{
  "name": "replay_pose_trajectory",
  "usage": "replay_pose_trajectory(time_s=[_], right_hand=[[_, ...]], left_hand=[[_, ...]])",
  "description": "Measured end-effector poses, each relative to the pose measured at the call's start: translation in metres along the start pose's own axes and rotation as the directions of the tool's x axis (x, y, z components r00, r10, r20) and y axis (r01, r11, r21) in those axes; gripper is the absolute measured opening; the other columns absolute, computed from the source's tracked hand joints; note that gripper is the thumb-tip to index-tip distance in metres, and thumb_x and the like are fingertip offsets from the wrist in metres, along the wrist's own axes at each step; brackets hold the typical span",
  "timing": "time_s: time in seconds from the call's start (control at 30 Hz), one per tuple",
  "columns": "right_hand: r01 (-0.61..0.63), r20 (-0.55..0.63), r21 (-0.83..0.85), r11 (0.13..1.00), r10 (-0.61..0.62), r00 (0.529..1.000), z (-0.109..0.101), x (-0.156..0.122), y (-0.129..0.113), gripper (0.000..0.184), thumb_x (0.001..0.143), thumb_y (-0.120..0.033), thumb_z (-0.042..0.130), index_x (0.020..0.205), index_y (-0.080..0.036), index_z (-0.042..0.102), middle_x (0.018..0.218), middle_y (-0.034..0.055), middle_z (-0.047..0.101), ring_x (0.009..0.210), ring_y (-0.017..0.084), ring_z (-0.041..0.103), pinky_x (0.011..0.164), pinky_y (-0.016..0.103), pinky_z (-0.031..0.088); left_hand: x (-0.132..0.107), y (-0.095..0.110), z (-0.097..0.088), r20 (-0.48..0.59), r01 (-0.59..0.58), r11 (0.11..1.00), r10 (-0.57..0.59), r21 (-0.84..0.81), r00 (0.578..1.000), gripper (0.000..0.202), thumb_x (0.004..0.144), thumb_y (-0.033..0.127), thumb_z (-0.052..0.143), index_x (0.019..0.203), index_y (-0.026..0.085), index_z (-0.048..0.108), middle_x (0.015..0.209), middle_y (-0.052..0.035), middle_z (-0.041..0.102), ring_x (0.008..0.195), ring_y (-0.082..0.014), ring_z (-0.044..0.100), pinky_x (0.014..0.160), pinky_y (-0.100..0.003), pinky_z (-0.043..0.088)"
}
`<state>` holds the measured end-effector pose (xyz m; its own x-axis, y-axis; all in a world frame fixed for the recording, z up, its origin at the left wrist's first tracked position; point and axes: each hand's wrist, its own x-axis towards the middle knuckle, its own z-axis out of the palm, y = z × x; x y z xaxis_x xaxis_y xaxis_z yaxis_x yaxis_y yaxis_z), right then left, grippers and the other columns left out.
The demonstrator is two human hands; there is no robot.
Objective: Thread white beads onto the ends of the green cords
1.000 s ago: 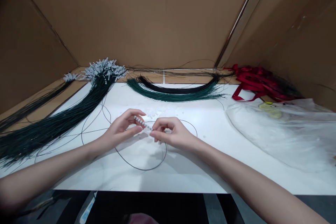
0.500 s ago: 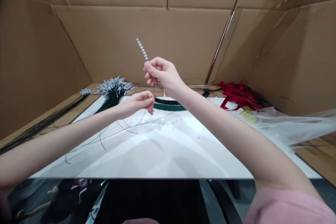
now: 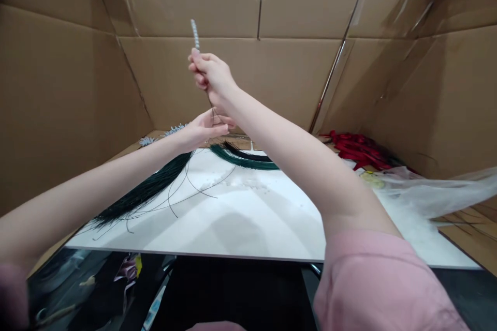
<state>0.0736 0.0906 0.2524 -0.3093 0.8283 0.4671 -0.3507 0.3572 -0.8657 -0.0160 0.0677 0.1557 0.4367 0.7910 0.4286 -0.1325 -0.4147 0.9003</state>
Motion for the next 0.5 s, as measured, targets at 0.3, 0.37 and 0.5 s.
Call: replay_pose_trajectory(time_s=[0.3,0.37,0.5], right_hand=[[0.006,-0.025,-0.095,0.995,-0.008,1.0,0.011,0.026,-0.024,0.032,0.108,-0.033,0.038,0.081,-0.018,0.044,0.062,-0.0107,0.042,0.046,0.006,0.019,0.047,0.027,0.013],[0.01,-0.071,-0.139,0.99,-0.02,0.997,-0.004,0.028,-0.028,0.028,0.107,-0.028,0.043,0.081,-0.018,0.046,0.061,-0.0114,0.045,0.046,0.005,0.02,0.048,0.028,0.012],[-0.013,-0.168,-0.191,0.981,-0.02,0.986,-0.034,0.031,-0.03,0.028,0.105,-0.024,0.046,0.078,-0.018,0.047,0.057,-0.0115,0.047,0.044,0.004,0.022,0.051,0.029,0.012]], left_hand=[[-0.016,0.014,-0.048,-0.052,0.162,0.971,-0.155,0.178,0.987,0.027,0.094,0.039,0.06,0.088,0.013,0.061,0.05,0.0092,0.027,0.039,-0.004,0.019,0.039,-0.019,0.016],[-0.031,0.019,-0.074,-0.109,0.183,0.958,-0.162,0.223,0.981,0.028,0.09,0.04,0.065,0.085,0.013,0.062,0.05,0.0089,0.027,0.039,-0.0041,0.019,0.038,-0.019,0.014],[-0.064,0.034,-0.117,-0.185,0.24,0.913,-0.186,0.329,0.965,0.028,0.086,0.039,0.068,0.079,0.011,0.066,0.049,0.0059,0.033,0.04,-0.0049,0.025,0.037,-0.019,0.015]])
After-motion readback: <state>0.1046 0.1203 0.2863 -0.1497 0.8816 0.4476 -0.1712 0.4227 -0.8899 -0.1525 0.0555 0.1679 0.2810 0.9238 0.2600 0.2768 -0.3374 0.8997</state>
